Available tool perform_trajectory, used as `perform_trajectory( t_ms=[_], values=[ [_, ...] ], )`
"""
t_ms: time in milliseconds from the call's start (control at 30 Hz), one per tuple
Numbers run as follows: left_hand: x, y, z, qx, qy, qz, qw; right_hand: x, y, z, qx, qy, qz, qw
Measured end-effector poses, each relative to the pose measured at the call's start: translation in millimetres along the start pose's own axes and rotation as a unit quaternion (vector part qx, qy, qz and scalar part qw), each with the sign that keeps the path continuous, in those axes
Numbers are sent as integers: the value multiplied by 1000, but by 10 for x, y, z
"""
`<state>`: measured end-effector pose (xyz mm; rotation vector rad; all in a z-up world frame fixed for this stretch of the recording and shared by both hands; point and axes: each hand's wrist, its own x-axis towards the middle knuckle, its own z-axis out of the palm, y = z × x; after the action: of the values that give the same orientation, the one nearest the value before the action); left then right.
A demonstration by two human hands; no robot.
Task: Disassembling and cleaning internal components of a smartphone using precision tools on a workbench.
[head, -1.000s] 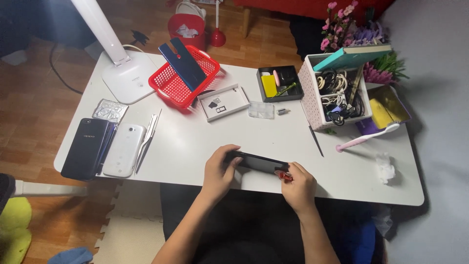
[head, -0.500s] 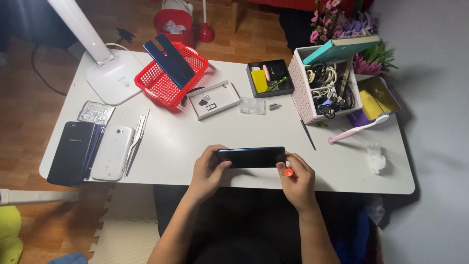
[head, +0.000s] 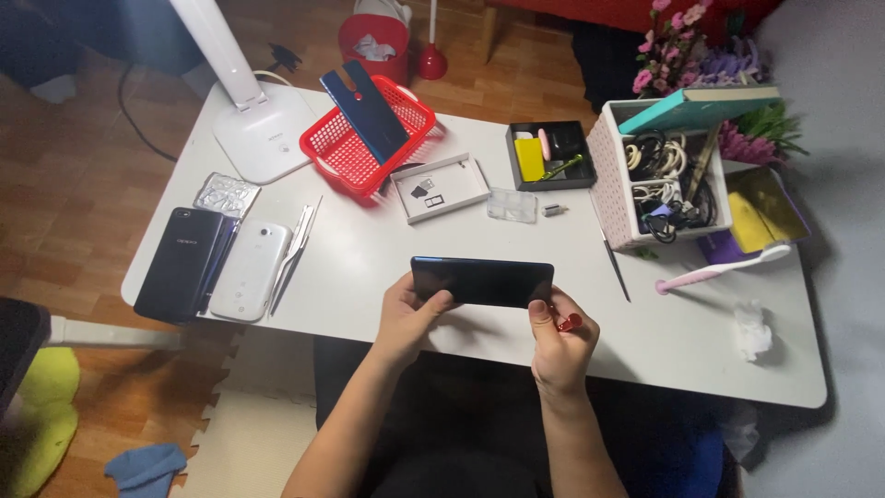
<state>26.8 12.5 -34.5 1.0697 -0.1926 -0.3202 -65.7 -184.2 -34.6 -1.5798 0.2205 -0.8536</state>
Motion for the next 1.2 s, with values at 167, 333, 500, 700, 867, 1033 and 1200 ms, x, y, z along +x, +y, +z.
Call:
perform_trajectory(
  t_ms=[167,333,500,700,867,1033,1200],
  values=[
    [-4,285,64,2,-11,-34,999,-24,-379,212,-57,-15,-36,998],
    [-50,195,30,-48,-23,-7,999,-8,-684,260,-159,-75,-108,979],
    [-32,176,-4,-76,-36,-12,996,12,-626,299,-159,-53,-105,980],
    [52,404,51,76,-11,-8,997,360,-726,107,-163,-127,-35,978],
    [141,323,41,78,-17,10,997,481,-431,-265,-216,-174,2,961],
    [153,300,49,80,9,38,996,775,-181,-516,-292,-119,152,937],
    [158,281,90,87,4,69,994,969,-4,-426,-590,-230,14,774]
  ],
)
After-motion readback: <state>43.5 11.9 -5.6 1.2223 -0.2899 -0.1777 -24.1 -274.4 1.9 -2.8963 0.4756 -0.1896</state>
